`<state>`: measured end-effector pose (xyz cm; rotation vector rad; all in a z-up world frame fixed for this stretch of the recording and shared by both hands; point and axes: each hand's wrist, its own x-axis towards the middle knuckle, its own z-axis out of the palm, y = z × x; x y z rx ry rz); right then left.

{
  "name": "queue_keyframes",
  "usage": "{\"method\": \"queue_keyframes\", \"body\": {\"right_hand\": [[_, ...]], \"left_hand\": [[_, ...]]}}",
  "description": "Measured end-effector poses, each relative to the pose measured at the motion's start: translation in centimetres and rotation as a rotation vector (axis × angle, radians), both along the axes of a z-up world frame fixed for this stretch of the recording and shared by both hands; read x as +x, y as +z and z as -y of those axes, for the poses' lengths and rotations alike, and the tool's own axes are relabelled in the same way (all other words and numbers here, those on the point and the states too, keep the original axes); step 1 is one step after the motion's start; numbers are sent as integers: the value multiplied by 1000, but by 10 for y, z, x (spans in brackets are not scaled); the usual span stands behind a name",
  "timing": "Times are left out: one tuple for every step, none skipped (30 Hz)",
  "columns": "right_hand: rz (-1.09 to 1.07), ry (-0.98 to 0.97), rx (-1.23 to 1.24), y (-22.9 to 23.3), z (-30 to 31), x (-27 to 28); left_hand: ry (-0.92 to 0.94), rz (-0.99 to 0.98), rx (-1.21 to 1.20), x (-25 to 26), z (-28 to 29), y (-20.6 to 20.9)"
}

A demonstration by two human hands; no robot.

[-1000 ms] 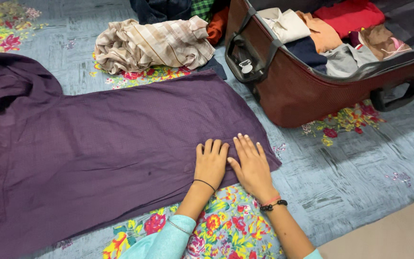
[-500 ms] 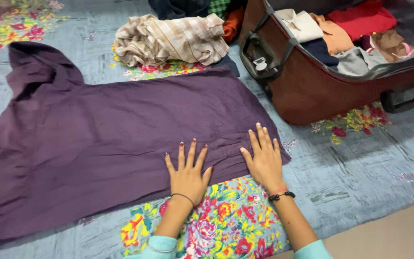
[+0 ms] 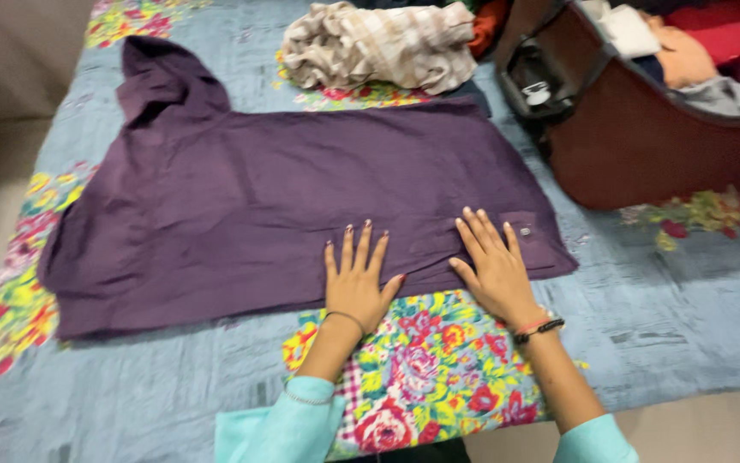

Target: The person folds a shirt on a bed and places it into an open suitcase alongside other packed clothes.

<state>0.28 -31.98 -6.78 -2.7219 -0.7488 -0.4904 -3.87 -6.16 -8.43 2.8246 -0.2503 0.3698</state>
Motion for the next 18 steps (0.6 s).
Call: {"method": "queue_keyframes", "body": {"right_hand": [[-34, -8, -34, -3, -2, 2], [-68, -16, -68, -5, 0, 6], [-96, -23, -102, -6, 3, 10], [-95, -28, -107, -8, 5, 12], [-95, -33, -114, -11, 7, 12], [-95, -38, -120, -14, 8, 12], [-84, -34, -119, -15, 8, 13], [-74, -29, -118, -17, 9, 13], [-65, -25, -117, -19, 10, 13], [-53, -17, -114, -20, 11, 14], [-43, -11, -112, -21, 13, 13], [-33, -5, -110, -23, 13, 14], [-29, 1, -102, -24, 14, 13], [-26, 8, -95, -26, 15, 13], [-22, 12, -88, -27, 16, 13], [-32, 6, -98, -28, 17, 14], [-42, 0, -107, -28, 18, 15], [-52, -6, -117, -28, 17, 16]], "left_hand": [[6, -3, -3, 0, -1, 1], [11, -6, -6, -2, -5, 1], [31, -14, -1, -3, -14, 2], [50, -22, 4, -4, -23, 2], [70, -31, 7, -6, -32, 0], [99, -32, 14, -7, -43, -1], [128, -32, 22, -7, -57, -2], [157, -32, 29, -8, -72, -3], [173, -23, 43, -9, -85, -4], [190, -14, 57, -9, -99, -4], [204, -8, 71, -10, -111, -3], [228, -47, 80, -12, -123, -2], [248, -85, 89, -13, -134, 0], [269, -124, 97, -14, -144, 1], [258, -98, 90, -15, -153, 1], [247, -73, 83, -15, -162, 1], [236, -48, 76, -15, -169, 0], [203, -43, 74, -15, -176, -2]]}}
